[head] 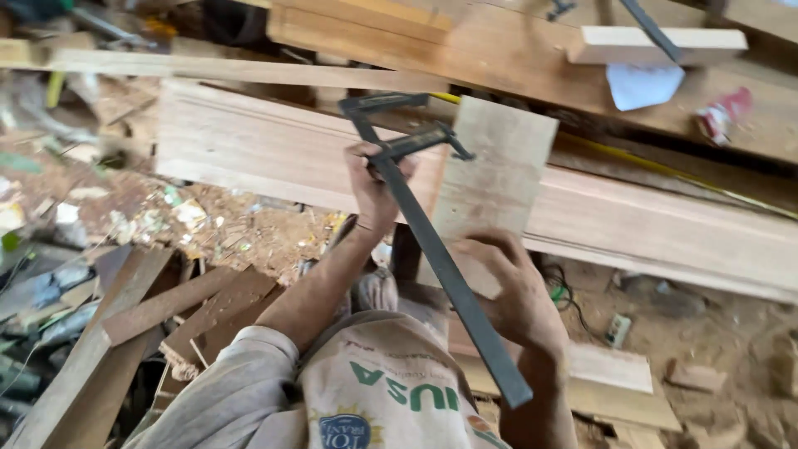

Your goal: The person aligns two wooden planks on a workbench, marks them with a pencil and square, and then uses a clamp to secure the pieces together. The person repeats the clamping process on different sections of the wood.

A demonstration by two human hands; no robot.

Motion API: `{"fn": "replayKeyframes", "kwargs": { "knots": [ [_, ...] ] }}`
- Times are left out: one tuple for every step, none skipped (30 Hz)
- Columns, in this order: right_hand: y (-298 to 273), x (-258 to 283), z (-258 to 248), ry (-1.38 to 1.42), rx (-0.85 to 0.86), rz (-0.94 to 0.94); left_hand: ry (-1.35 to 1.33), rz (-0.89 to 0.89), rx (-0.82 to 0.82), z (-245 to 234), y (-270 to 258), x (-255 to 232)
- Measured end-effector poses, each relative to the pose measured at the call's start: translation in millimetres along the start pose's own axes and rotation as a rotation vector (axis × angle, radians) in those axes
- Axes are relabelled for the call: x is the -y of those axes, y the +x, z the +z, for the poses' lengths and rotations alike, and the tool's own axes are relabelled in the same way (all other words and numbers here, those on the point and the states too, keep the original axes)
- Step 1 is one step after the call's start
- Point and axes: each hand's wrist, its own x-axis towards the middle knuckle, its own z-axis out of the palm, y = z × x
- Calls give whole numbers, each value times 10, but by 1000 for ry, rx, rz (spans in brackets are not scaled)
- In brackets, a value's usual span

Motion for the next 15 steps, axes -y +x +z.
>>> {"fn": "replayKeyframes", "kwargs": {
  "knots": [
    [-226,-212,93,18,12,-19,14,13,-21,-95,-16,-15],
    [-452,-427,167,243,45,195,13,14,19,-162,-43,-26],
    [-675,-651,242,463,83,413,13,15,59,-227,-71,-35],
    [-772,-749,397,474,104,405,24,19,37,-234,-134,-30],
    [-876,-844,555,790,42,500,13,47,79,-241,-199,-23],
    [-963,-959,715,1109,-11,594,8,80,113,-257,-251,-15],
    [-848,-837,709,1122,22,589,26,89,85,-232,-288,21],
    [-734,-707,704,1127,34,647,144,199,167,-204,-311,57],
    [-624,-572,696,1129,46,705,267,304,251,-175,-331,93],
    [-611,-593,726,1136,74,699,282,309,228,-131,-357,125],
    [-599,-614,753,1065,-15,745,241,339,292,-83,-380,160],
    [-596,-630,776,988,-111,790,195,368,362,-20,-402,200],
    [-571,-562,779,993,-91,784,206,373,346,29,-399,169],
    [-557,-485,775,837,-216,840,239,462,429,84,-406,137],
    [-544,-403,770,676,-338,890,273,549,514,137,-411,101]
  ]
}}
